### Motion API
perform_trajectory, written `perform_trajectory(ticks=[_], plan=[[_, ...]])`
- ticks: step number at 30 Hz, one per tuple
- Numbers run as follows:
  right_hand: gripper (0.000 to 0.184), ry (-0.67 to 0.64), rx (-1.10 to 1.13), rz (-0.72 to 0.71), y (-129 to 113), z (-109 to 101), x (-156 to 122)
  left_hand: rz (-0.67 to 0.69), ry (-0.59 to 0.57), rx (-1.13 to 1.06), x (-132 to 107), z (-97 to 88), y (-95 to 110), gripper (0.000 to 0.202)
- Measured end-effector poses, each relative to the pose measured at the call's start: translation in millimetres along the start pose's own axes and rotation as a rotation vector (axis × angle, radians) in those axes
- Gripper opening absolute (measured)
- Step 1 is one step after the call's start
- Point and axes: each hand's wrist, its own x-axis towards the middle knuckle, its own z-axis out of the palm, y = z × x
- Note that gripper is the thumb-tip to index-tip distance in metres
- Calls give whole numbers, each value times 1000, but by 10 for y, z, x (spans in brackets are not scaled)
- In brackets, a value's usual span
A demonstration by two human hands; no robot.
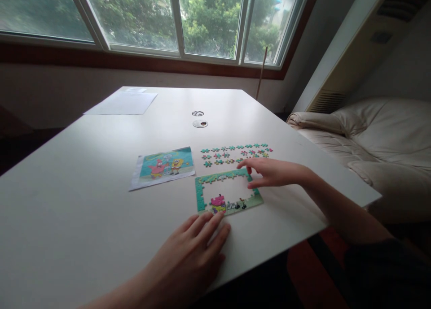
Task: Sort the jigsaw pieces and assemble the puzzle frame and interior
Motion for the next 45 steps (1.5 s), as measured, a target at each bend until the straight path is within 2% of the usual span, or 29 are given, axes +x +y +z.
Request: perform_trajectory(ticks=[2,5,11,21,23,26,30,33,36,45], plan=[[68,-67,-4,46,64,-47,-87,-21,-5,-7,-6,1,4,33],[79,-110,-23,65,81,-30,-149,-58,-15,-21,-16,12,11,34],[79,-106,-52,72,24,58,-145,-88,-44,-53,-1,10,5,33],[79,-120,-73,85,-6,41,-147,-84,-35,-56,-5,26,-6,33],[75,-131,-66,71,2,9,-144,-79,-35,-59,6,20,-9,33],[54,-117,-24,13,92,-103,-93,-70,-48,-57,12,10,-13,33],[32,31,-1,5,344,-314,109,-82,-45,-60,-10,23,-5,33],[28,73,-18,80,538,-419,313,-78,-52,-51,-23,28,-3,35],[30,56,-36,121,656,-440,494,-66,-52,-43,-12,15,-8,35],[26,-84,-28,179,680,-426,728,-58,-67,-39,11,-16,-10,37]])
